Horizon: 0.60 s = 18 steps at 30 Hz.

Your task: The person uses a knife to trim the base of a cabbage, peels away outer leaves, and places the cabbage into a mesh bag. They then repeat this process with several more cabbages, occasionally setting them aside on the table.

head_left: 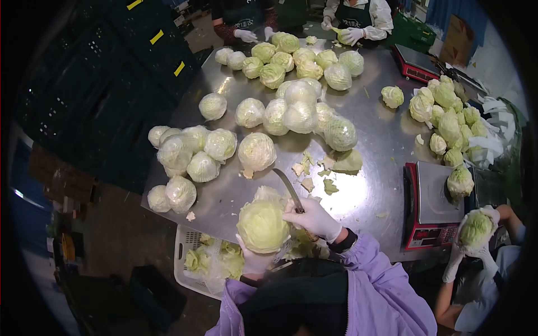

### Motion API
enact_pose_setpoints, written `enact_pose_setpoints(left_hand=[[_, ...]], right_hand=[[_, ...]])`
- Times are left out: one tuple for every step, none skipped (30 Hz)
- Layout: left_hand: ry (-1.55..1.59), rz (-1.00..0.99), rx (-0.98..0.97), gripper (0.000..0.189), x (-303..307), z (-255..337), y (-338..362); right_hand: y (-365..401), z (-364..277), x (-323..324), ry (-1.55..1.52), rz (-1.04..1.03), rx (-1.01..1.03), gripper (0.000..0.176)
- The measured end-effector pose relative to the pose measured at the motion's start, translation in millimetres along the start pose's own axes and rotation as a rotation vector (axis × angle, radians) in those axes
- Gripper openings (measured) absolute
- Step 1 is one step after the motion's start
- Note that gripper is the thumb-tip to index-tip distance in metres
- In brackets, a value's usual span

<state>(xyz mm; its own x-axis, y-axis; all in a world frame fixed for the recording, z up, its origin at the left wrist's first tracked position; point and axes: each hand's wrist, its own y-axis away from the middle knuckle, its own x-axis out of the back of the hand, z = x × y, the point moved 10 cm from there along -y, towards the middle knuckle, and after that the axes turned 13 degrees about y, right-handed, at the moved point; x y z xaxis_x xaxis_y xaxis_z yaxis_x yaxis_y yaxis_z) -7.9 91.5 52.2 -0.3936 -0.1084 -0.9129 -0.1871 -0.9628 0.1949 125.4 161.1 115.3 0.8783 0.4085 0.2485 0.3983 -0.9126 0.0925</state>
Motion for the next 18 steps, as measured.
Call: enact_pose_setpoints(left_hand=[[0.003,-0.002,-0.001,0.084,-2.1,0.1,-1.3],[-0.039,-0.011,-0.007,0.084,-5.6,1.2,-0.8],[-0.081,-0.016,-0.015,0.085,-6.8,2.3,1.8],[-0.078,-0.013,-0.019,0.085,-5.0,2.6,2.0],[-0.111,-0.008,-0.041,0.085,-3.0,3.8,0.1],[-0.147,-0.003,-0.057,0.086,-1.8,5.0,-0.3],[-0.148,-0.007,-0.051,0.086,-2.6,5.8,-0.4],[-0.236,-0.084,-0.080,0.086,-12.6,11.1,-1.4],[-0.323,-0.159,-0.113,0.086,-23.4,14.7,-1.5],[-0.324,-0.159,-0.113,0.086,-28.2,14.0,-0.2],[-0.289,-0.096,-0.103,0.087,-28.1,12.9,1.3],[-0.255,-0.034,-0.098,0.088,-24.7,13.3,1.6],[-0.257,-0.032,-0.104,0.088,-18.3,14.3,2.7],[-0.132,0.022,-0.062,0.087,0.0,10.0,4.1],[-0.005,0.074,-0.021,0.087,14.3,5.3,5.2],[-0.003,0.075,-0.026,0.087,17.8,6.5,5.9],[0.012,0.081,-0.013,0.087,21.1,6.5,6.7],[0.027,0.086,0.002,0.086,23.8,5.9,6.5]], right_hand=[[5.5,1.6,-10.5,-0.075,-0.173,-0.035,0.028],[13.5,0.7,-24.3,-0.152,-0.348,-0.072,0.027],[18.4,-3.2,-26.8,-0.153,-0.354,-0.077,0.027],[19.7,-8.9,-15.7,-0.105,-0.214,-0.047,0.027],[20.3,-13.3,-3.1,-0.053,-0.074,-0.014,0.028],[22.9,-38.2,23.2,0.282,0.319,0.252,0.030],[23.0,-33.8,22.1,0.283,0.326,0.249,0.030],[21.7,-32.9,18.4,0.370,0.304,0.261,0.031],[19.5,-33.1,14.0,0.456,0.278,0.274,0.033],[21.6,-40.3,19.1,0.354,0.376,0.336,0.022],[23.9,-42.7,22.1,0.352,0.373,0.337,0.022],[17.2,-23.2,12.0,0.110,0.111,0.133,0.017],[22.1,-11.7,-3.5,-0.129,-0.153,-0.074,0.013],[35.4,-30.6,-5.6,-0.189,-0.330,-0.110,0.011],[46.6,-45.3,-4.5,-0.147,-0.412,-0.058,0.015],[52.7,-43.2,-1.9,-0.177,-0.448,0.078,0.014],[60.5,-44.2,1.8,-0.207,-0.481,0.213,0.013],[61.7,-23.9,10.9,-0.217,-0.453,0.074,0.012]])
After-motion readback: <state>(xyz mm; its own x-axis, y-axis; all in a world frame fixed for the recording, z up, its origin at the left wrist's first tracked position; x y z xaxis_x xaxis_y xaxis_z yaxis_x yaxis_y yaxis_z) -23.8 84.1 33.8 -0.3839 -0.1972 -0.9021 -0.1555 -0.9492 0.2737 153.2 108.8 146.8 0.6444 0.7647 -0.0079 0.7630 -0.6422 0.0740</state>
